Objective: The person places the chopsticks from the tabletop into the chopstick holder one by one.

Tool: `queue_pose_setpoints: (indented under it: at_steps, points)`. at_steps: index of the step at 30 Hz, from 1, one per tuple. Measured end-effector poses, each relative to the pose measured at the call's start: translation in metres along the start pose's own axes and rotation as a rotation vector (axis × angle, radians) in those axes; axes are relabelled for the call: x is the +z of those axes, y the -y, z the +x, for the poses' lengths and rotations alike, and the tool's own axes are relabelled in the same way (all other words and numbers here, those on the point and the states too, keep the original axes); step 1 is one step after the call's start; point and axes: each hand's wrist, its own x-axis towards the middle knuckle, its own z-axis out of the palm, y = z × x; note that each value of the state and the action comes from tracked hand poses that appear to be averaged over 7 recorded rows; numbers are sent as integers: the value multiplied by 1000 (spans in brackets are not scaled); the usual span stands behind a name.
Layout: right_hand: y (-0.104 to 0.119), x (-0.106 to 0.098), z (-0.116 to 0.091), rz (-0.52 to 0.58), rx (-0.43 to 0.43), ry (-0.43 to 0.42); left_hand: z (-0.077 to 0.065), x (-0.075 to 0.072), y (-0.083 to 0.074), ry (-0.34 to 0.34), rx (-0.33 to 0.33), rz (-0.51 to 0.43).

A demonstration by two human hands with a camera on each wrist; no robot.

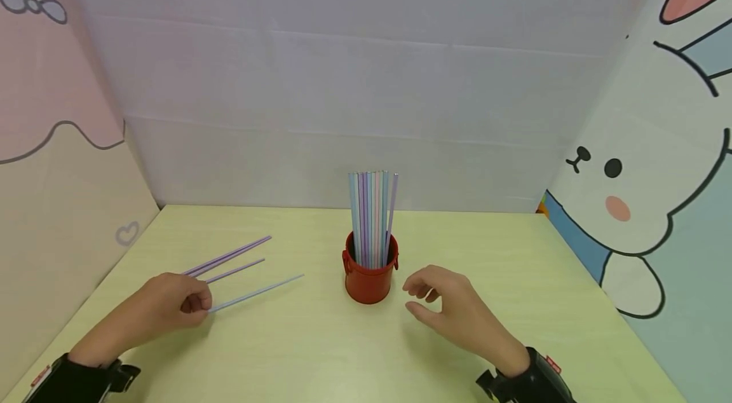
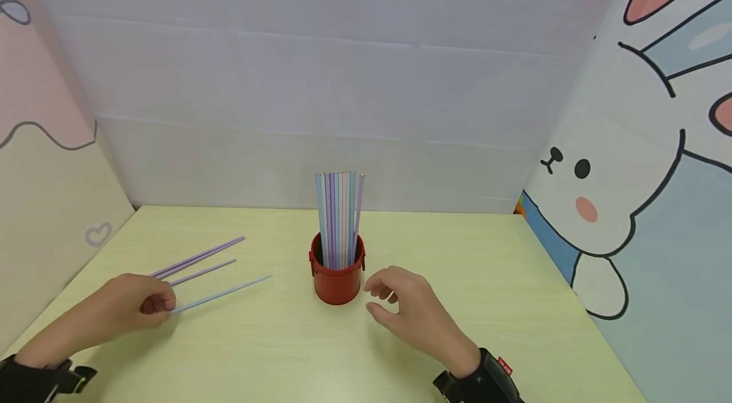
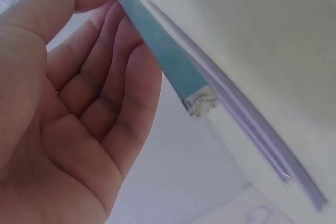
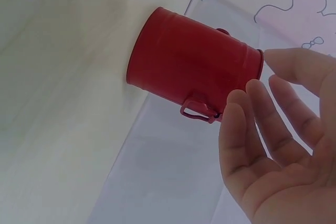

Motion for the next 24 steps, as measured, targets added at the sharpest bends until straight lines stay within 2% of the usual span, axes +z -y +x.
queue_pose_setpoints:
  at_steps: [5,8,15,21,24]
  points:
    - [10,2,4,6,-34,-7,15,5,-41,-79,180,32]
    - [18,5,7,10,-65,-1,26,10,-66,-69,241,12]
    - [32,18,18,24,-153,40,58,24,-117,45,231,-37]
    - [39,30,24,-31,-191,54,88,37,-151,71,254,-61]
    - [40,34,26,-51,-172,60,101,43,-164,81,263,-77]
